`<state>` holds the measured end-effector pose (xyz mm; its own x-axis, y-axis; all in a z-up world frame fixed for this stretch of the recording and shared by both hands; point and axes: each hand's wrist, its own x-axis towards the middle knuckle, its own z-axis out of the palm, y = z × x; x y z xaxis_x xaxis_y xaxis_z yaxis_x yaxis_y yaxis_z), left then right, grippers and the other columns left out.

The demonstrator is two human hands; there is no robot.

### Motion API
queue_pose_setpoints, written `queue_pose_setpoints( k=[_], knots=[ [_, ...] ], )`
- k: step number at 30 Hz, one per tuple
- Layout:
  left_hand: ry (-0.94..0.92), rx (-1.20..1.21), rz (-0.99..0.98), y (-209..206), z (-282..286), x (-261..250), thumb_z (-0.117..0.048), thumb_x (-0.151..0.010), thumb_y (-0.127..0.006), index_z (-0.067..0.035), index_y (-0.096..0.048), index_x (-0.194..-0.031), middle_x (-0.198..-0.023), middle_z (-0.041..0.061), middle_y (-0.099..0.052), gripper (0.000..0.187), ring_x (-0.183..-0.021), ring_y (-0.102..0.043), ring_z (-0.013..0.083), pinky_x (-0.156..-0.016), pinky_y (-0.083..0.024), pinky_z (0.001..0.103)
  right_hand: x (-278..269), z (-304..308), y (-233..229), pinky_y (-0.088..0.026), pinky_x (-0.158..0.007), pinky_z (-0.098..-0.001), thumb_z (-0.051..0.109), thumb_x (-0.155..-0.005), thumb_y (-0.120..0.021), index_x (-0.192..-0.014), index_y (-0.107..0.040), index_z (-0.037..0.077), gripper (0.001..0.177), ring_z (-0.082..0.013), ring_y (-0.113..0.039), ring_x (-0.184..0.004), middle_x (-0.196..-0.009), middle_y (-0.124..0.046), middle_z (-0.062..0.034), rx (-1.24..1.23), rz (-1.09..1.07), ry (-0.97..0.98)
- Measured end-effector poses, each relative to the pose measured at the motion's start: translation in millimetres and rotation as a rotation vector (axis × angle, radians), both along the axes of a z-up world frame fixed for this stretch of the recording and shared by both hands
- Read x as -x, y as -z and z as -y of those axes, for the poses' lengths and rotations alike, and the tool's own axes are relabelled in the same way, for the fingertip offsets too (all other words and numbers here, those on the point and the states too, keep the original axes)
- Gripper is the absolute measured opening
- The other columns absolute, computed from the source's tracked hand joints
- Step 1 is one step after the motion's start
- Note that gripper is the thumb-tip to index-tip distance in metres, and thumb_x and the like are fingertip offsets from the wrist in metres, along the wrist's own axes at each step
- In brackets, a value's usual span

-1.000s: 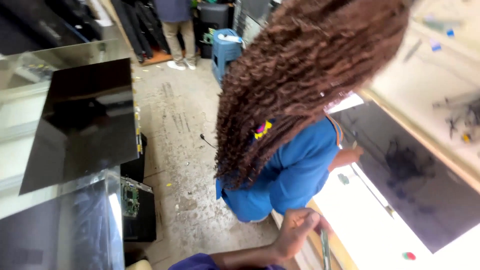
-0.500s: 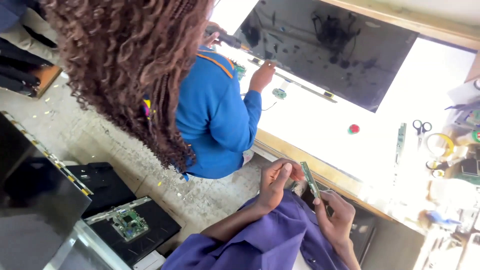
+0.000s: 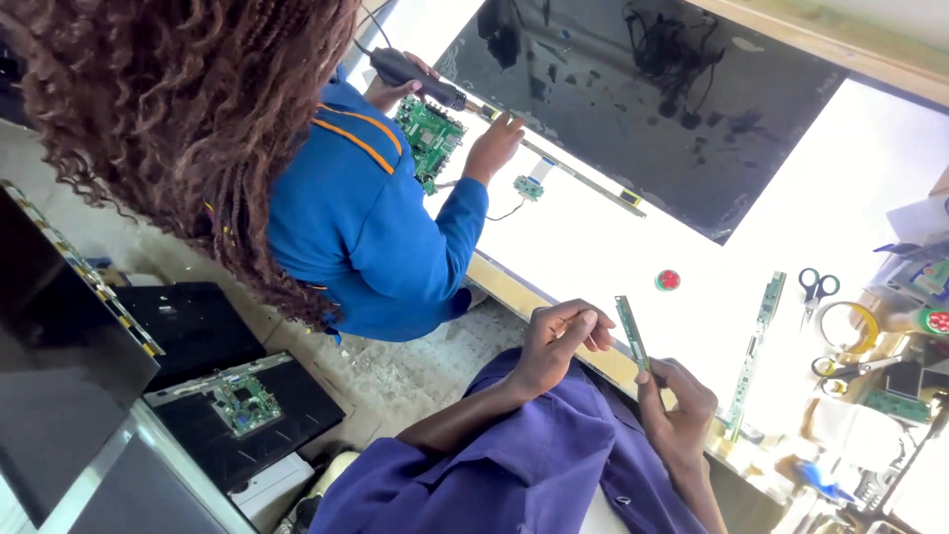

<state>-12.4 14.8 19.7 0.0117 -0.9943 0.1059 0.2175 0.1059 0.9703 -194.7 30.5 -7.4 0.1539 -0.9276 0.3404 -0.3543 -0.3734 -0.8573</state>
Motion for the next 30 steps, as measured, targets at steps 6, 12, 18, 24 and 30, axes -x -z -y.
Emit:
queue_pose_setpoints(
  k=[6,12,18,24,30],
  knots=[
    [0.029,-0.045,0.012,11.8,23.3,11.6,-0.031,-0.103,-0.049,-0.008,-0.068,-0.097,-0.08,0.005,-0.069,0.03,-0.076,-0.067,0.0119,-0.065,-0.054,0.025,15.7,24.3,0.7,-0.043,-0.057,-0.0287,0.018,-0.095,-0.058,-0.089,-0.065,-0.006,0.026,-0.0187,-0.054,-0.061,-0.071,-0.061,-0.0105,-0.054,-0.038,-0.007],
    [0.161,-0.071,0.042,9.7,50.0,15.0,-0.031,-0.103,-0.049,-0.01,-0.066,-0.096,-0.084,0.004,-0.07,0.028,-0.076,-0.067,0.0136,-0.064,-0.056,0.026,9.7,32.7,-7.9,-0.043,-0.058,-0.0281,0.021,-0.097,-0.056,-0.089,-0.065,-0.003,0.027,-0.0172,-0.055,-0.062,-0.073,-0.062,-0.0088,-0.073,-0.059,0.074],
    [0.261,-0.019,0.003,21.5,69.9,23.3,-0.024,-0.102,-0.051,-0.007,-0.061,-0.098,-0.084,0.006,-0.067,0.02,-0.074,-0.069,0.0166,-0.063,-0.056,0.03,7.7,40.6,-13.6,-0.041,-0.054,-0.0309,0.015,-0.096,-0.061,-0.082,-0.064,-0.002,0.022,-0.0179,-0.051,-0.056,-0.064,-0.057,-0.0103,-0.091,0.024,0.147],
    [0.277,0.032,0.008,21.1,79.3,34.8,-0.02,-0.101,-0.056,-0.005,-0.061,-0.1,-0.084,0.011,-0.068,0.015,-0.077,-0.071,0.0189,-0.066,-0.059,0.033,22.9,49.2,-6.2,-0.042,-0.048,-0.0315,0.009,-0.094,-0.065,-0.078,-0.067,-0.002,0.019,-0.0175,-0.053,-0.05,-0.057,-0.054,-0.0122,-0.062,0.171,0.094],
    [0.206,0.106,0.131,8.0,76.1,50.5,-0.018,-0.095,-0.063,-0.007,-0.058,-0.088,-0.073,0.008,-0.067,0.014,-0.071,-0.071,0.0175,-0.058,-0.055,0.028,33.3,53.9,-20.8,-0.042,-0.048,-0.0261,0.007,-0.094,-0.063,-0.076,-0.067,-0.001,0.02,-0.0119,-0.051,-0.05,-0.055,-0.052,-0.0106,-0.112,0.281,-0.016]
  ],
)
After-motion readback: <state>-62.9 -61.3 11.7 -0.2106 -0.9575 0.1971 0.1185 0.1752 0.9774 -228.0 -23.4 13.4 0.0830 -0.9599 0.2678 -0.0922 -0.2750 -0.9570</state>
